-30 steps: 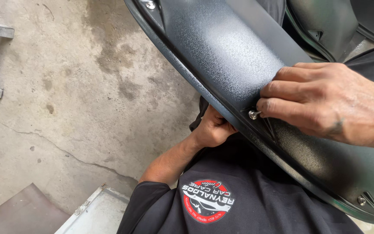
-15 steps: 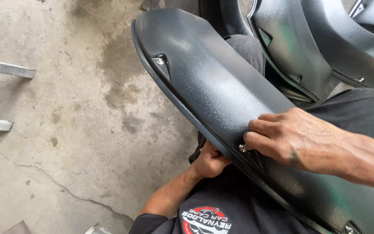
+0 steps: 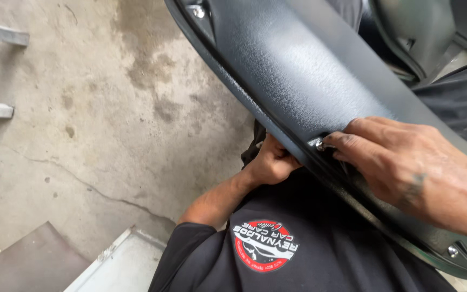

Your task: The person sits on the workshop floor holding a black plastic fender flare on their lap and fastens screws into it one by one using a small hand tool, repositioning the flare between screws and setting finished pieces aside.

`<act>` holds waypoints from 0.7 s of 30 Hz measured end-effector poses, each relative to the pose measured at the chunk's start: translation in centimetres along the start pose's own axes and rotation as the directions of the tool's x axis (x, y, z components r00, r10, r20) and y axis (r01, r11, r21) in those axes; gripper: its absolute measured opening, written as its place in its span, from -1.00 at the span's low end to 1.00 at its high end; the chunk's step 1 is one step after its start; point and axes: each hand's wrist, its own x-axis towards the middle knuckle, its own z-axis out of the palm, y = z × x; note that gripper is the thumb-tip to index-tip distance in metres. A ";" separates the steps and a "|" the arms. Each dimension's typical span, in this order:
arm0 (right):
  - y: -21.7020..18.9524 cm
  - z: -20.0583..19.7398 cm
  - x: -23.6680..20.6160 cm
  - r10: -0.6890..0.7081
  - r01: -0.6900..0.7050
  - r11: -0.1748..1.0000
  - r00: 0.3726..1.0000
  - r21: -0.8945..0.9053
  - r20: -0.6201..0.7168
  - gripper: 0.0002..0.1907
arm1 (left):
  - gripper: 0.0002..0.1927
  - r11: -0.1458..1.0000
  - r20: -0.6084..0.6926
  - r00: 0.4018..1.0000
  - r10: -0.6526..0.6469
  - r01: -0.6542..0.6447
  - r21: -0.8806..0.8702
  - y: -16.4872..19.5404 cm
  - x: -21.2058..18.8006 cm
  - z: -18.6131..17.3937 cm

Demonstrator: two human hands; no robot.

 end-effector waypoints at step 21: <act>-2.3 -1.7 2.8 0.618 -0.633 0.774 0.743 -0.030 0.256 -0.75 | -0.83 0.987 0.067 0.997 0.026 -0.036 0.159 2.7 1.1 0.4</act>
